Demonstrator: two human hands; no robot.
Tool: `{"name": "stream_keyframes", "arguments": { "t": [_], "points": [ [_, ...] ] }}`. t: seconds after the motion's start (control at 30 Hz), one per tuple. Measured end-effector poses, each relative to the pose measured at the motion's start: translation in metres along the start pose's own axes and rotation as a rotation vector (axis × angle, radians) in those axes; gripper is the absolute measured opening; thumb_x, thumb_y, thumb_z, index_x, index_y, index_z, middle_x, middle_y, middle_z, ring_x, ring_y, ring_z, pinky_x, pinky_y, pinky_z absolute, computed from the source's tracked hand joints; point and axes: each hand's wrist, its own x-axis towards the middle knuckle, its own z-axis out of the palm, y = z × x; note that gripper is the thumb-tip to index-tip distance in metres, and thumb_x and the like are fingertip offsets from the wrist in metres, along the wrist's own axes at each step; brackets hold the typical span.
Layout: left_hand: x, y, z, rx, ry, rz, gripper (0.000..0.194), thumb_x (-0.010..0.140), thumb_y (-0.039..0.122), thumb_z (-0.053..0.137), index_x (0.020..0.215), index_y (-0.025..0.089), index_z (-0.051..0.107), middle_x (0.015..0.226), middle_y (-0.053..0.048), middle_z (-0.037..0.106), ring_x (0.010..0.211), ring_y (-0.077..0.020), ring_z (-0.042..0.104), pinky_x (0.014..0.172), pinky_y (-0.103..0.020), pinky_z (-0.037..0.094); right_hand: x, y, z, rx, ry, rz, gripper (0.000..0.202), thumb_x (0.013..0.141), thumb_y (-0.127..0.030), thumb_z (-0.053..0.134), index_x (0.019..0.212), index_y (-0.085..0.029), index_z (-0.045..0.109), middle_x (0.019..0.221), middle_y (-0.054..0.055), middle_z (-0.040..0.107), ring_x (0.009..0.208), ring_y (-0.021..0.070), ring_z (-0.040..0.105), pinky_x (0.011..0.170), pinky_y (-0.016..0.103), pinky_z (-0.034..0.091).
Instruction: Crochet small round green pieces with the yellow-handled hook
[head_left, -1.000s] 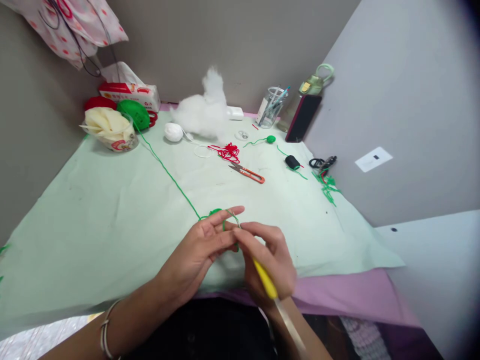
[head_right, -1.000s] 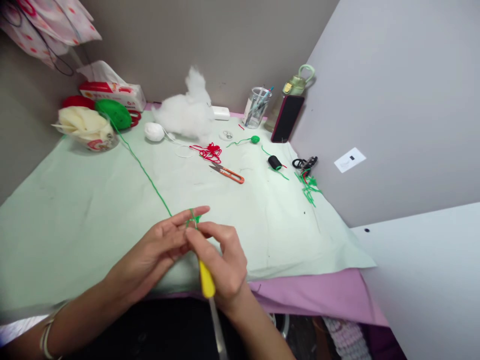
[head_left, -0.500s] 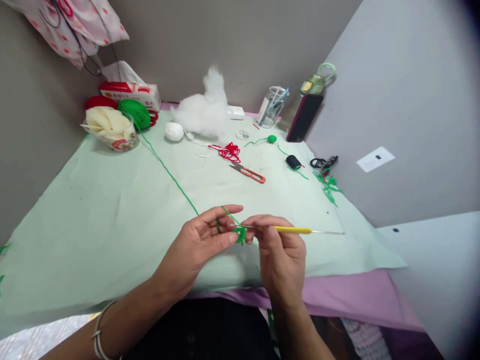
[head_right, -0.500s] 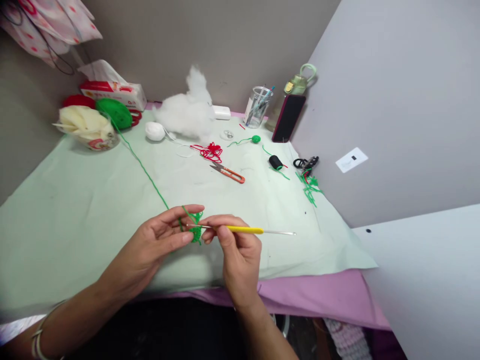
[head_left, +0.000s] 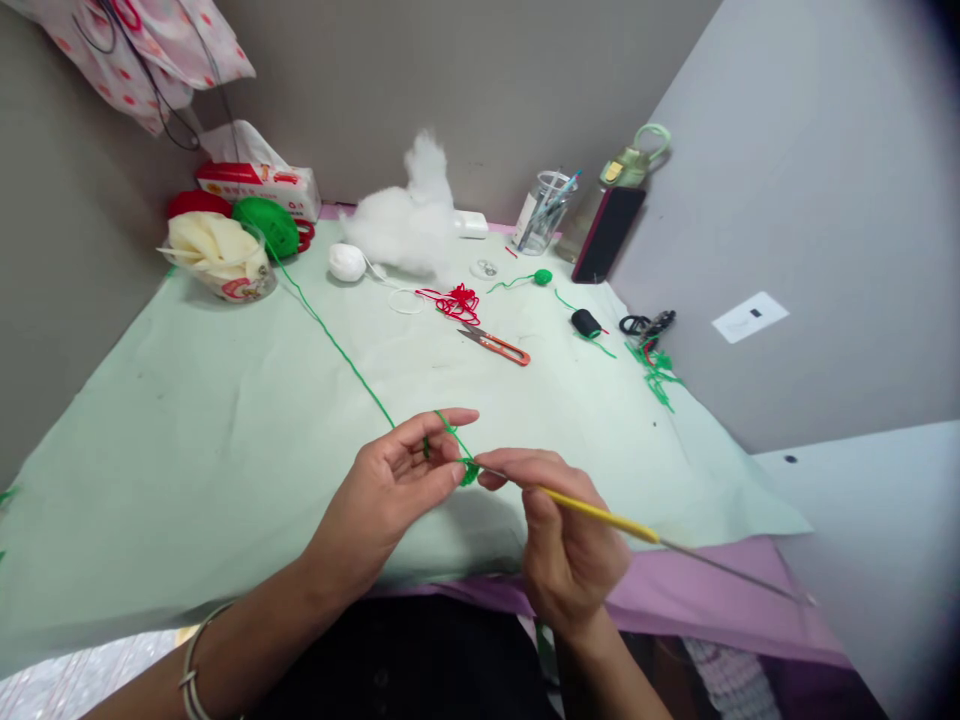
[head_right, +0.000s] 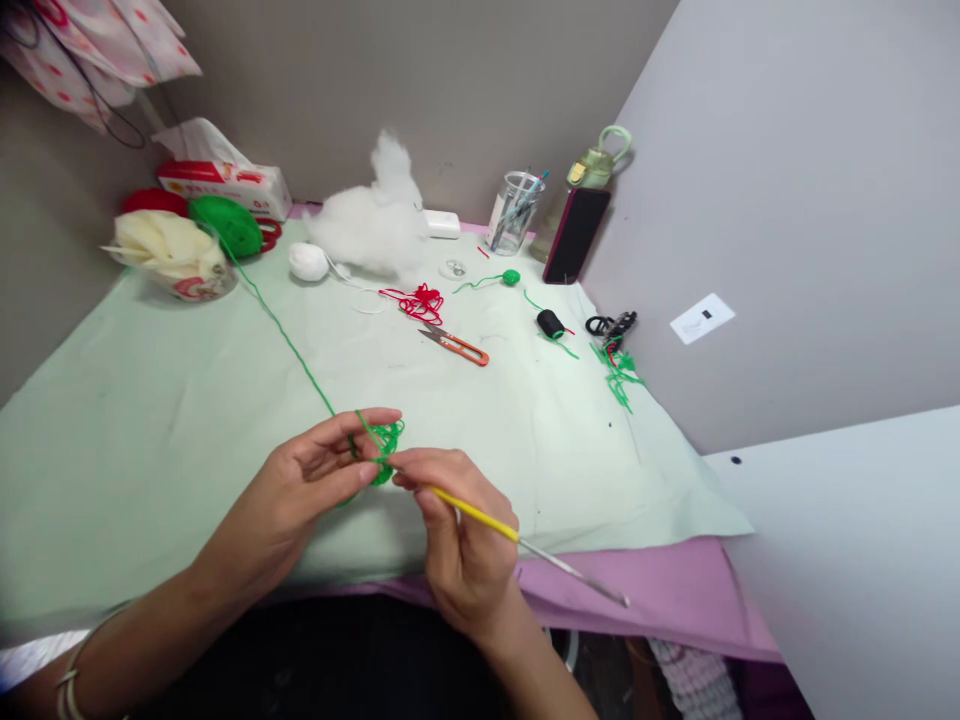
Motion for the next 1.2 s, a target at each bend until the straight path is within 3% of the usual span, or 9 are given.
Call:
{"name": "stream_keyframes", "arguments": {
  "t": [0.2, 0.33, 0.43, 0.57, 0.77, 0.9, 1.0, 1.1, 1.2],
  "points": [
    [-0.003, -0.002, 0.007, -0.041, 0.049, 0.001, 0.037, 0.083, 0.023, 0.086, 0.119, 0.029, 0.079, 0.084, 0.003, 0.064, 0.089, -0.0151, 0.063, 0.089, -0.026, 0.050, -0.005, 0.006, 0.001, -0.315, -0.087, -0.230, 0.035, 0.099, -0.008, 0.057, 0.128, -0.023, 0.069, 0.107, 0.010, 0.077, 0.098, 0.0242, 0.076, 0.078, 0.037, 0.065],
    [-0.001, -0.002, 0.011, -0.263, -0.013, -0.170, 0.044, 0.083, 0.025, 0.086, 0.126, 0.025, 0.076, 0.085, 0.000, 0.069, 0.087, -0.0149, 0.064, 0.086, -0.026, 0.051, -0.011, 0.011, 0.004, -0.483, 0.003, -0.327, 0.037, 0.095, -0.008, 0.064, 0.126, -0.025, 0.074, 0.113, 0.011, 0.076, 0.102, 0.0254, 0.073, 0.080, 0.037, 0.064],
    [0.002, 0.000, 0.009, -0.393, -0.049, -0.249, 0.036, 0.084, 0.024, 0.084, 0.119, 0.020, 0.079, 0.089, -0.002, 0.071, 0.086, -0.0145, 0.064, 0.089, -0.028, 0.053, -0.007, 0.008, 0.005, -0.191, 0.106, -0.100, 0.029, 0.101, -0.012, 0.054, 0.118, -0.025, 0.075, 0.101, 0.008, 0.075, 0.089, 0.0213, 0.071, 0.072, 0.036, 0.062],
    [0.003, 0.001, 0.007, -0.297, -0.052, -0.145, 0.034, 0.083, 0.024, 0.085, 0.117, 0.023, 0.081, 0.090, -0.001, 0.073, 0.091, -0.0161, 0.067, 0.093, -0.028, 0.050, 0.004, 0.003, 0.009, 0.106, 0.154, 0.141, 0.022, 0.104, -0.017, 0.054, 0.103, -0.024, 0.075, 0.092, 0.005, 0.075, 0.078, 0.0187, 0.068, 0.065, 0.034, 0.058],
    [0.000, -0.002, 0.012, -0.162, 0.015, -0.046, 0.041, 0.080, 0.025, 0.089, 0.120, 0.029, 0.080, 0.091, 0.000, 0.072, 0.091, -0.0156, 0.063, 0.090, -0.027, 0.049, 0.000, 0.005, 0.014, -0.064, 0.085, 0.045, 0.029, 0.099, -0.009, 0.059, 0.114, -0.027, 0.076, 0.099, 0.005, 0.076, 0.087, 0.0190, 0.072, 0.073, 0.034, 0.062],
    [0.002, -0.002, 0.013, -0.307, -0.017, -0.162, 0.040, 0.081, 0.027, 0.087, 0.121, 0.024, 0.080, 0.092, -0.002, 0.072, 0.090, -0.0164, 0.063, 0.089, -0.028, 0.050, -0.009, 0.010, 0.011, -0.316, 0.014, -0.176, 0.040, 0.095, -0.004, 0.065, 0.128, -0.026, 0.074, 0.117, 0.010, 0.072, 0.099, 0.0218, 0.072, 0.077, 0.035, 0.063],
    [0.006, -0.001, 0.009, -0.404, -0.063, -0.232, 0.036, 0.082, 0.025, 0.085, 0.117, 0.020, 0.082, 0.090, -0.003, 0.070, 0.085, -0.0148, 0.061, 0.087, -0.028, 0.051, -0.006, 0.009, 0.008, -0.156, 0.101, -0.038, 0.032, 0.098, -0.006, 0.060, 0.117, -0.026, 0.076, 0.101, 0.007, 0.075, 0.086, 0.0193, 0.072, 0.070, 0.034, 0.061],
    [0.006, -0.002, 0.005, -0.366, -0.054, -0.190, 0.032, 0.082, 0.024, 0.084, 0.114, 0.020, 0.083, 0.088, -0.001, 0.069, 0.082, -0.0137, 0.060, 0.086, -0.027, 0.051, 0.002, 0.007, 0.008, 0.125, 0.197, 0.159, 0.023, 0.102, -0.014, 0.057, 0.105, -0.025, 0.077, 0.088, 0.003, 0.072, 0.070, 0.0153, 0.066, 0.063, 0.032, 0.057],
    [0.003, -0.002, 0.005, -0.230, -0.052, -0.114, 0.029, 0.083, 0.023, 0.084, 0.112, 0.023, 0.083, 0.089, -0.001, 0.074, 0.091, -0.0166, 0.065, 0.088, -0.027, 0.049, 0.006, 0.007, 0.009, 0.265, 0.133, 0.234, 0.019, 0.102, -0.020, 0.060, 0.101, -0.025, 0.078, 0.092, 0.004, 0.074, 0.076, 0.0166, 0.068, 0.066, 0.031, 0.058]
  ]
}}
